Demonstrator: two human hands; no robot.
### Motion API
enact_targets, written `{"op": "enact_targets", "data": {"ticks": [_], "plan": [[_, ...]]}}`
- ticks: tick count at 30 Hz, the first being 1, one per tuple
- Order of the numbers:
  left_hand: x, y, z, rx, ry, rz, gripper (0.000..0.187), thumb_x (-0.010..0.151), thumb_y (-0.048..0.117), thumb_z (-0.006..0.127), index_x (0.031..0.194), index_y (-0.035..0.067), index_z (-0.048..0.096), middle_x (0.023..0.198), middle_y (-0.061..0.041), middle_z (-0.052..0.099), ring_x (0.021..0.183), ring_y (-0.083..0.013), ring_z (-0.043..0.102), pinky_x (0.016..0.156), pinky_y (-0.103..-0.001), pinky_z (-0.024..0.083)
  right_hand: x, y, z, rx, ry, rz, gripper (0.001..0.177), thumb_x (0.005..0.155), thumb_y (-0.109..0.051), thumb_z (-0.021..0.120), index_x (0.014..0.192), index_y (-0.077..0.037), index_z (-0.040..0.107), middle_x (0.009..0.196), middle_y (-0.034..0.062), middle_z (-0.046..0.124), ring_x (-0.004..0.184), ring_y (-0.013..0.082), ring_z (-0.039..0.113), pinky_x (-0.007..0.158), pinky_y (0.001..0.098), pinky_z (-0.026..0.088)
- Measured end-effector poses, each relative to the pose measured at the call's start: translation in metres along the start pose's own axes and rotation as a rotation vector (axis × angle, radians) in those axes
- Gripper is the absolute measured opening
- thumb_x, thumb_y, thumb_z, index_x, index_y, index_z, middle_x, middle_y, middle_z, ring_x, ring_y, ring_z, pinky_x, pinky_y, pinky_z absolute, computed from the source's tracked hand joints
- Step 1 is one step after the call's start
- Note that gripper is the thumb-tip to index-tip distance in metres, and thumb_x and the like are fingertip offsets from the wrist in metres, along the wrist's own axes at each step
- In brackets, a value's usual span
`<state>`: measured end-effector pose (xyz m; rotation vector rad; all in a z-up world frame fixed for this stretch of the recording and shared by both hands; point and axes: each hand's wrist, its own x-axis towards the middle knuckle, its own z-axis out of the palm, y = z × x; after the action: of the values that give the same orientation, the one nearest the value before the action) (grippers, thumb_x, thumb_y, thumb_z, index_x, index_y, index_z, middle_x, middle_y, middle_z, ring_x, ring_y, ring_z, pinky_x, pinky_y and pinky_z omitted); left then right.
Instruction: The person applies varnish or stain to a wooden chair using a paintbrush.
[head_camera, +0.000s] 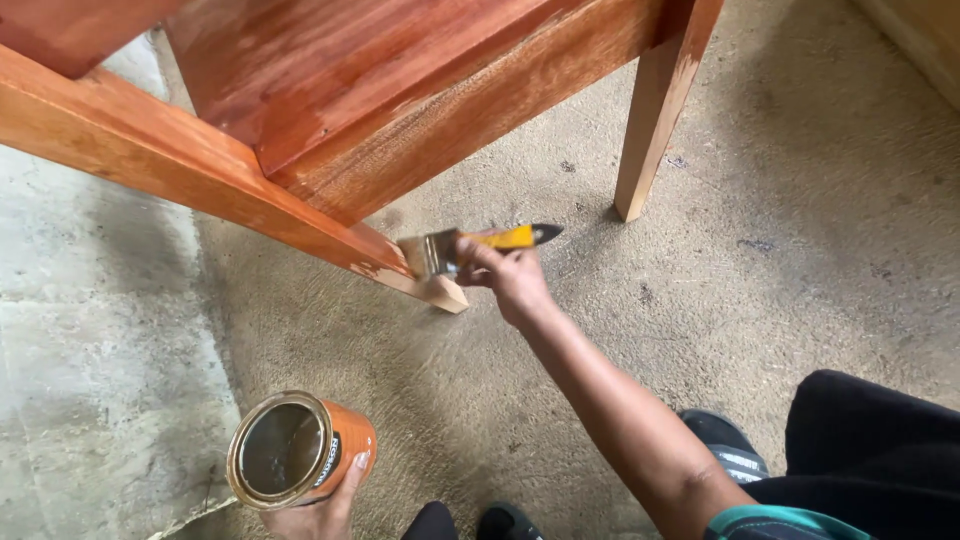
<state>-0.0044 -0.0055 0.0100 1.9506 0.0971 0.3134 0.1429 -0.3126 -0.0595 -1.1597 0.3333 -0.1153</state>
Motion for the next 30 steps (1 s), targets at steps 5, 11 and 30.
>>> {"op": "enact_targets", "data": {"ticks": [5,11,30], "plan": [[0.003,-0.013,-0.003,0.022,-0.034,0.065,0.092,0.064,-0.005,0.084,0.146,-0.009,0.043,0.138,-0.023,0.060,0.120,-0.0286,0.066,0.098,-0.040,0.060,0.013,0.035,-0.012,0.646,-0.021,0.333,0.025,0.091,-0.012,0.075,0.107,0.005,0.066,0.085,0.0131,0.071,0.068,0.0201,0.070,0.066,0.0353,0.065],[0.003,-0.022,-0.008,0.055,-0.080,0.152,0.094,0.064,-0.004,0.084,0.147,-0.009,0.041,0.139,-0.022,0.058,0.123,-0.0274,0.063,0.102,-0.039,0.056,0.012,0.079,-0.028,0.354,0.180,0.357,0.022,0.089,-0.010,0.075,0.103,0.005,0.067,0.084,0.0149,0.070,0.065,0.0221,0.072,0.062,0.0383,0.067],[0.003,-0.031,-0.015,0.083,-0.093,0.073,0.093,0.064,-0.004,0.085,0.147,-0.009,0.043,0.138,-0.023,0.060,0.122,-0.0278,0.065,0.100,-0.040,0.058,0.020,0.069,-0.023,0.582,0.083,0.462,0.021,0.088,-0.009,0.080,0.095,0.004,0.065,0.082,0.0137,0.067,0.065,0.0221,0.069,0.062,0.0370,0.067]]}}
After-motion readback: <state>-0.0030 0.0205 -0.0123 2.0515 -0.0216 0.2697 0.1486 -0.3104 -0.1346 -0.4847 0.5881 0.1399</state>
